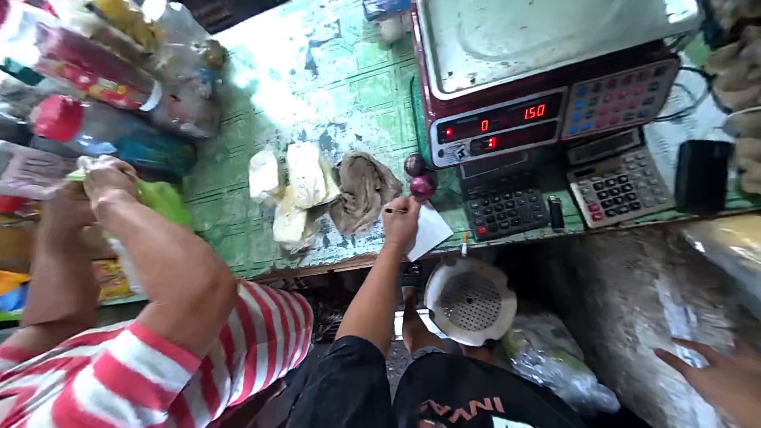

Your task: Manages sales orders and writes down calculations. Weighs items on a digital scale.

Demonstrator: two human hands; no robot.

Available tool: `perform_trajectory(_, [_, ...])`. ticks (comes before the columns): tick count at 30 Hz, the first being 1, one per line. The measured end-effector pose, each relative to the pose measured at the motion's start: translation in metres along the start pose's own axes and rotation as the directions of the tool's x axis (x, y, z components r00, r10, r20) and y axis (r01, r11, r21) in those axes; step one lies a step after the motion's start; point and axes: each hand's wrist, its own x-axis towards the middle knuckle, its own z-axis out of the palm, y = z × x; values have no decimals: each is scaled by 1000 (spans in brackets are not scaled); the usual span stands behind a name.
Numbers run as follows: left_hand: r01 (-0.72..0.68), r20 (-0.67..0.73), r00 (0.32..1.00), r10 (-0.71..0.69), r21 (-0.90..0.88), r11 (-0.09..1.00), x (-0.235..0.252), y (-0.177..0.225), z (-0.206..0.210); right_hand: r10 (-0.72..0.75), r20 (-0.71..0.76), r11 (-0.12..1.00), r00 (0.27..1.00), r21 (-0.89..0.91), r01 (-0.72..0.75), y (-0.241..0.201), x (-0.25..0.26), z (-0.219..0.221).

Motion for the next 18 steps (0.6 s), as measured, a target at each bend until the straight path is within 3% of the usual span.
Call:
perform_trajectory(13, [-123, -32, 992, 125, 54, 991, -1, 1, 5, 22, -52, 999, 998, 28, -21, 4, 12, 11])
perform_trajectory(18, [-8, -49, 999, 0, -172, 985, -5, -5, -8, 22, -21, 999, 1000, 47, -21, 5, 12, 8])
